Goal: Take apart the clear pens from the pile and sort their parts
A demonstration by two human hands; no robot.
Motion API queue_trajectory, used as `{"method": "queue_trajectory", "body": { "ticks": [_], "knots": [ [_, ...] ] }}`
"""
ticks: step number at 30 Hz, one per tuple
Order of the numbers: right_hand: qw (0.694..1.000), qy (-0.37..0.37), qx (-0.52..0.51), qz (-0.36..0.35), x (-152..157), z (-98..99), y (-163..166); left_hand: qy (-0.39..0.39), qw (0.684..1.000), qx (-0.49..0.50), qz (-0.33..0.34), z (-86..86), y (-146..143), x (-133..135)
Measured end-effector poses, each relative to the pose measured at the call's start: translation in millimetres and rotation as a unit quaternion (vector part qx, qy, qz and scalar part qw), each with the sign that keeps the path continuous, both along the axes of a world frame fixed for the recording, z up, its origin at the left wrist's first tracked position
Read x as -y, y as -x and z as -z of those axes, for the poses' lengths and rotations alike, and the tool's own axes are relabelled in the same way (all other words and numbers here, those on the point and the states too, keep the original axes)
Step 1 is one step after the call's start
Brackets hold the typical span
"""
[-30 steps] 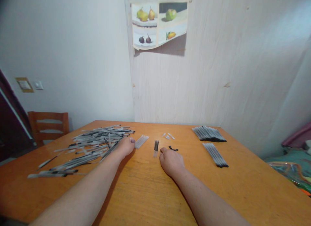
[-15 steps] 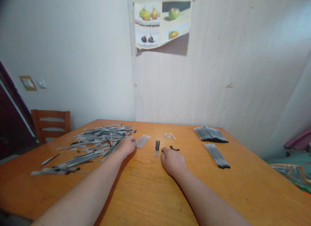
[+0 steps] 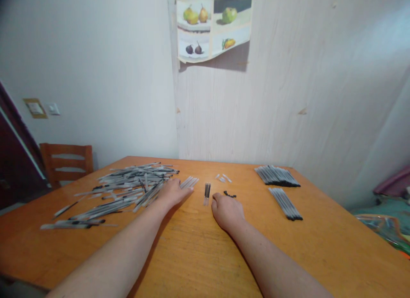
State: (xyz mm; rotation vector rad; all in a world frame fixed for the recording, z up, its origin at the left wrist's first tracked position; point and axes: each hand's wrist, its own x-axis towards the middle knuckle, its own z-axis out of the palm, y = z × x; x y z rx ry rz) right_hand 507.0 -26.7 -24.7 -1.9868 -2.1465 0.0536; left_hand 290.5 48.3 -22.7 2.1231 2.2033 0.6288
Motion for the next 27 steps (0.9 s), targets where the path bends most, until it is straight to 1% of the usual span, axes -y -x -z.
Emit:
{"method": "queue_trajectory", "body": {
  "ticks": [6,18,27],
  "knots": [
    [1.0,-0.015,-0.005,-0.003,-0.6,2.5,-1.4,0.022,0.999,-0.025,-0.029,-2.7,-4.2,4.1],
    [1.0,-0.015,-0.002,-0.005,-1.7,3.3,-2.1,0.016,0.999,-0.035,-0.028,-0.2,-1.9,2.4],
    [0.999,-0.036,-0.003,-0.012,-4.1,7.7,-3.5,0.008,0.998,-0.042,-0.034,0.9,-2.0,3.1]
  ]
}}
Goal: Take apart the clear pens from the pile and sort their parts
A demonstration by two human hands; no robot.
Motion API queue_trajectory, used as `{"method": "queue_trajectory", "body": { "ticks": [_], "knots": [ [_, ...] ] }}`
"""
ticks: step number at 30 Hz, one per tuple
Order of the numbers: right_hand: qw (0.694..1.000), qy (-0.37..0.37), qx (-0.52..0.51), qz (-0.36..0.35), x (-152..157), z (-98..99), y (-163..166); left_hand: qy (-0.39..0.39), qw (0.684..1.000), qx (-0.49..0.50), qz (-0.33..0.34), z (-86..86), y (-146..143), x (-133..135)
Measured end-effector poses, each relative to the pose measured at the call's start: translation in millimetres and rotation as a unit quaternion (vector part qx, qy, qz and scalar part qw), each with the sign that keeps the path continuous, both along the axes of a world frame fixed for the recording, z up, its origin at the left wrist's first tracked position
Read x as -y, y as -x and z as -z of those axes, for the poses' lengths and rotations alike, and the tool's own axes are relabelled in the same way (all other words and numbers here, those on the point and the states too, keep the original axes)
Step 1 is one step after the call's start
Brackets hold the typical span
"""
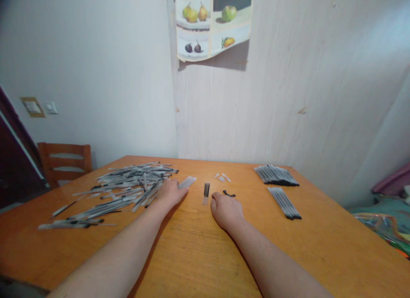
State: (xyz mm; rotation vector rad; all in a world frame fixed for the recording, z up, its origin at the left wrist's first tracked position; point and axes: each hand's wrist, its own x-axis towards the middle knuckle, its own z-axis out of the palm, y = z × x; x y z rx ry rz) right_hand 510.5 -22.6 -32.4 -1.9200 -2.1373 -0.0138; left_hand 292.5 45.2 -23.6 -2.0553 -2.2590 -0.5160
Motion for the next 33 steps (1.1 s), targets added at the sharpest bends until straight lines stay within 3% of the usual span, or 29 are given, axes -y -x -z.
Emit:
{"method": "queue_trajectory", "body": {
  "ticks": [13,20,33],
  "knots": [
    [1.0,0.003,-0.001,0.001,-0.4,0.3,-0.4,-0.005,1.0,0.02,0.0,1.0,4.6,1.0],
    [1.0,0.005,0.001,0.002,0.0,0.4,-0.2,-0.028,0.999,0.02,0.011,-7.3,11.4,6.8],
    [1.0,0.024,0.006,0.003,-0.5,0.4,-1.9,-0.074,0.997,0.028,0.008,-15.8,43.4,18.4]
  ]
}}
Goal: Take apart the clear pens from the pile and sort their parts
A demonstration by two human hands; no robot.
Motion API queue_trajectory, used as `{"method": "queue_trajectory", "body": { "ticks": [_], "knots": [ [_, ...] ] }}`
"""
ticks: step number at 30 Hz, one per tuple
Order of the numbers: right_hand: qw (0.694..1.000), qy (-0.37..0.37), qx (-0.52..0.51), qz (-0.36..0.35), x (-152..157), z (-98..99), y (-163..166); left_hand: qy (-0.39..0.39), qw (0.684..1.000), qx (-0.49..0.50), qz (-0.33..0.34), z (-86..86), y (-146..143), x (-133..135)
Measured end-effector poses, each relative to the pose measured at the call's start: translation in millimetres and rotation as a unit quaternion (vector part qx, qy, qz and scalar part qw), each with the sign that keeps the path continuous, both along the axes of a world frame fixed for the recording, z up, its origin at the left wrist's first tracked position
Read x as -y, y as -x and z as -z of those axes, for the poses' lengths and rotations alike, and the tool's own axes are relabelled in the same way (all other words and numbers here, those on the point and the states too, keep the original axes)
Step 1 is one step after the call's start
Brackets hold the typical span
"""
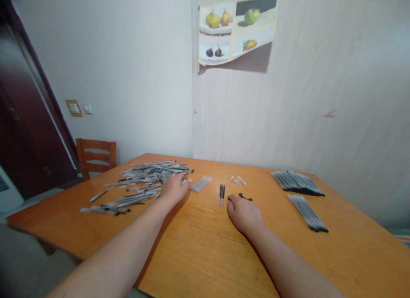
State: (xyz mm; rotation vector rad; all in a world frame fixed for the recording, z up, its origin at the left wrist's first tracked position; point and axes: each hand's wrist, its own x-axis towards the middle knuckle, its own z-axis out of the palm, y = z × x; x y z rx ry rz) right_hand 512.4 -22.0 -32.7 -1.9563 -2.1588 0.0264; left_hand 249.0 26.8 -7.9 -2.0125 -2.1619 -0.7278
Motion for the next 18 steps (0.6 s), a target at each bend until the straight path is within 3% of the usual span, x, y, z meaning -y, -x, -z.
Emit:
{"method": "queue_trajectory", "body": {
  "ticks": [18],
  "knots": [
    [1.0,0.012,-0.009,0.008,-2.6,3.4,-3.2,0.011,0.998,-0.011,-0.065,-7.4,64.0,14.0]
  ]
}}
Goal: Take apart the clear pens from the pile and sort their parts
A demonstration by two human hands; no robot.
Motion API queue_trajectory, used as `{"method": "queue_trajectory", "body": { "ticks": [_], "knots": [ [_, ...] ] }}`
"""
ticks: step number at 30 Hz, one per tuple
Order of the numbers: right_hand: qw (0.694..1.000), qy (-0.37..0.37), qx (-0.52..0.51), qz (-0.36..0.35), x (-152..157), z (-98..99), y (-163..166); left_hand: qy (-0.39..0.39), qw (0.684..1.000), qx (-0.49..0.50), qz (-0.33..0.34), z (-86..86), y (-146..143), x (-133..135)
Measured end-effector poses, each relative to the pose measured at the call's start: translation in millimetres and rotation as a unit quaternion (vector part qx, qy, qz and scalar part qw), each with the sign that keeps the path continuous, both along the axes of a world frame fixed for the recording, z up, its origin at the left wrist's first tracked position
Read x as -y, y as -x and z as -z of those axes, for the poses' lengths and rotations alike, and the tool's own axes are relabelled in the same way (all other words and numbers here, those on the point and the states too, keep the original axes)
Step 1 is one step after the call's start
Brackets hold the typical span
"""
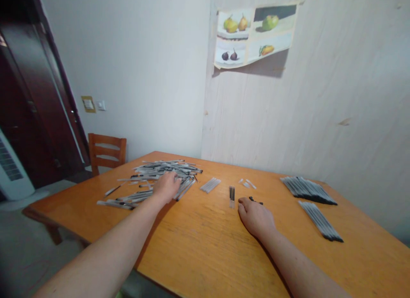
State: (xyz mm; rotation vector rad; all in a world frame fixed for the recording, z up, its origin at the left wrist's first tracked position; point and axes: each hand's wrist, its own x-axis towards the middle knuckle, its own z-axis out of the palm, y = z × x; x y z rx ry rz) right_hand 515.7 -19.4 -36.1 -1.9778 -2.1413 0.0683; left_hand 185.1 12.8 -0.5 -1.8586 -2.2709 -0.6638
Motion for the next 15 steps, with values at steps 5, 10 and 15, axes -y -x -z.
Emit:
{"method": "queue_trajectory", "body": {
  "ticks": [5,10,15],
  "knots": [
    [1.0,-0.003,0.007,0.003,-1.3,2.2,-1.7,-0.006,0.999,-0.023,-0.022,-6.5,35.2,-1.2],
    [1.0,-0.007,0.013,0.009,-0.4,1.9,-1.8,0.005,0.999,-0.023,-0.033,-18.0,72.9,-4.0],
    [1.0,-0.004,0.017,0.013,0.9,0.1,-0.9,0.075,0.997,0.006,0.023,-26.3,93.1,-5.3]
  ]
}}
